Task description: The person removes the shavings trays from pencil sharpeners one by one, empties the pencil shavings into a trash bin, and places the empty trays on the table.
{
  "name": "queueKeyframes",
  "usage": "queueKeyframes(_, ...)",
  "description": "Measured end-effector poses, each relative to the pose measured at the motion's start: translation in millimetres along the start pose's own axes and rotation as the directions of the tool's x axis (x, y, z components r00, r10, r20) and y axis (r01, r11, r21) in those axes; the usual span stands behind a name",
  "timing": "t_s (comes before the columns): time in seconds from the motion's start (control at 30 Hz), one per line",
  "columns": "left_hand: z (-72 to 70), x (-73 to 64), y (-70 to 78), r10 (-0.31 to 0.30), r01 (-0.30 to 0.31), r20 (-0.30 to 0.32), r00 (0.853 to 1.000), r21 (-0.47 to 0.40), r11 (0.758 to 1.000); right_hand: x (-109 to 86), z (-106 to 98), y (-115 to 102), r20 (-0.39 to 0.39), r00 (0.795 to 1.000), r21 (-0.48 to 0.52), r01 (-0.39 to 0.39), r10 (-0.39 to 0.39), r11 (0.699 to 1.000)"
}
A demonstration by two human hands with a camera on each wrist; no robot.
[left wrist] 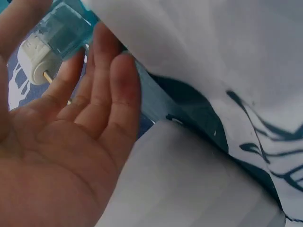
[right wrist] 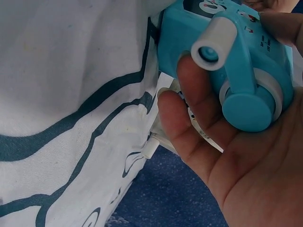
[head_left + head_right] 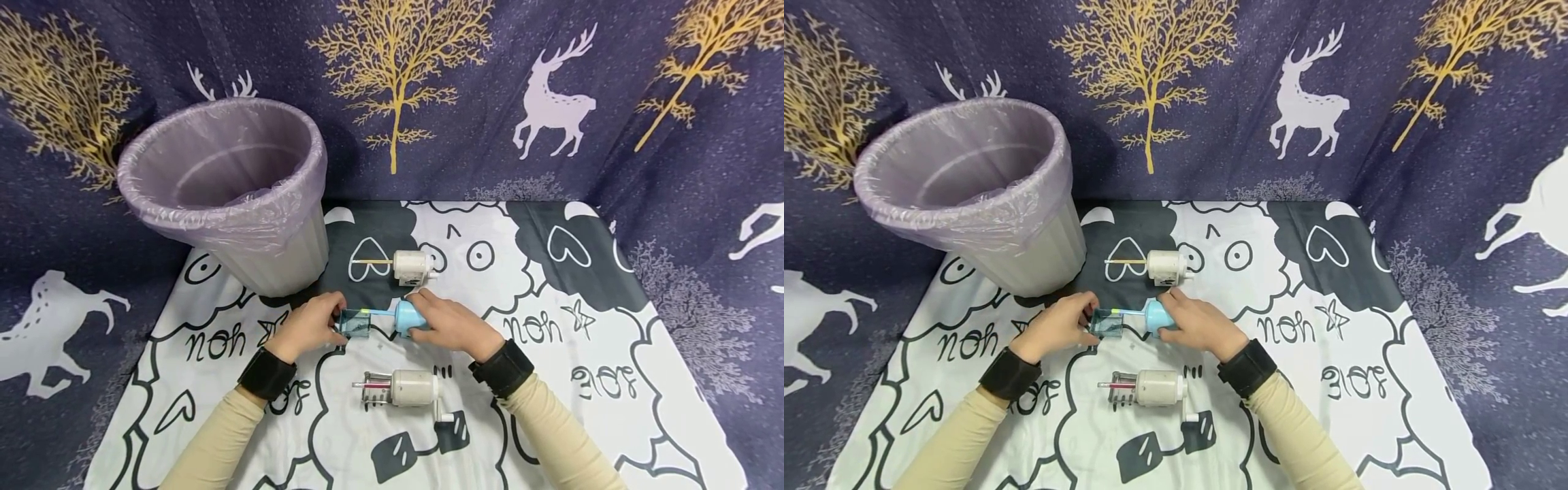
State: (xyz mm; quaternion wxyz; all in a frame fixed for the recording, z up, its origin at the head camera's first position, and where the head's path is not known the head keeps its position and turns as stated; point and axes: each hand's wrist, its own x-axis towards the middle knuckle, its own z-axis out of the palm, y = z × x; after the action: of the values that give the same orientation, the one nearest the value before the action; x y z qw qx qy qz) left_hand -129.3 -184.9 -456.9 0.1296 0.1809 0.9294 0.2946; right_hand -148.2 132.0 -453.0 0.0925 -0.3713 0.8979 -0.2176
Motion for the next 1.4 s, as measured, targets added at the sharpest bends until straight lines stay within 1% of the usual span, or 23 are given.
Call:
queueKeyframes(0.07,1.1,-0.4,0.4,-0.012,0.011,0.006,1.0,0.038,0.999,0.0,0,0,-0.003,1.0,0.0,0.004,-0.004,1.0)
queueKeyframes(0.17,1.4,-0.6,1.2,-0.016,0.015,0.011,1.0,0.068,0.998,0.2,0,0,-0.002,1.0,-0.007,0.002,-0.002,1.0)
queueKeyframes(0.37,-0.9,-3.2,3.8,0.0,-0.002,0.024,1.0,0.085,0.996,-0.4,-2,-1,0.004,1.0,-0.012,0.003,-0.003,1.0)
queueKeyframes(0.47,-4.0,-7.9,3.6,0.003,-0.005,0.028,1.0,0.068,0.998,0.8,-4,-2,0.007,1.0,-0.048,0.013,-0.012,0.999)
queueKeyframes(0.53,-6.1,-10.5,2.9,0.014,-0.015,0.029,0.999,0.041,0.999,1.2,-7,-4,0.012,1.0,-0.092,0.015,-0.014,0.996)
queueKeyframes(0.63,-9.2,-14.5,3.5,0.027,-0.027,0.023,0.999,0.003,1.0,2.1,-11,-5,-0.002,1.0,-0.156,0.009,-0.009,0.988)
queueKeyframes(0.7,-11.7,-18.0,5.3,0.03,-0.03,0.006,1.0,0.004,1.0,3.4,-16,-4,-0.037,0.999,-0.185,0.002,-0.009,0.983)
queueKeyframes(0.77,-15.1,-23.2,8.3,0.026,-0.026,-0.021,0.999,0.025,0.999,6.3,-22,0,-0.099,0.995,-0.199,-0.006,-0.014,0.98)
queueKeyframes(0.83,-19.4,-29.0,11.8,0.023,-0.021,-0.053,0.998,0.052,0.998,10.6,-31,5,-0.175,0.984,-0.185,-0.02,-0.013,0.983)
queueKeyframes(0.9,-24.1,-35.0,15.4,0.028,-0.022,-0.081,0.996,0.066,0.998,16.9,-40,12,-0.245,0.969,-0.169,-0.03,-0.012,0.985)
queueKeyframes(0.97,-27.0,-38.8,19.5,0.034,-0.028,-0.103,0.994,0.066,0.997,24.2,-50,23,-0.28,0.96,-0.159,-0.041,-0.005,0.986)
queueKeyframes(1.0,-28.4,-40.3,21.5,0.041,-0.033,-0.112,0.993,0.067,0.997,28.7,-54,30,-0.284,0.959,-0.161,-0.044,-0.004,0.986)
queueKeyframes(1.1,-31.0,-42.8,26.3,0.064,-0.055,-0.131,0.989,0.078,0.995,42.9,-61,50,-0.245,0.969,-0.2,-0.031,-0.02,0.979)
queueKeyframes(1.17,-31.1,-42.6,29.1,0.083,-0.071,-0.135,0.987,0.089,0.993,51.4,-62,62,-0.188,0.982,-0.23,-0.017,-0.027,0.973)
queueKeyframes(1.23,-30.1,-42.8,31.5,0.103,-0.089,-0.139,0.985,0.101,0.991,58.4,-57,70,-0.141,0.989,-0.259,0.006,-0.043,0.966)
queueKeyframes(1.3,-28.7,-43.7,33.8,0.105,-0.091,-0.137,0.985,0.105,0.99,64.9,-49,76,-0.104,0.992,-0.29,0.035,-0.068,0.956)
queueKeyframes(1.33,-28.0,-44.5,34.6,0.1,-0.087,-0.132,0.986,0.103,0.991,67.9,-45,77,-0.09,0.993,-0.304,0.05,-0.081,0.951)
queueKeyframes(1.4,-27.1,-46.2,36.6,0.097,-0.084,-0.123,0.988,0.1,0.991,72.2,-37,80,-0.086,0.99,-0.319,0.081,-0.114,0.944)
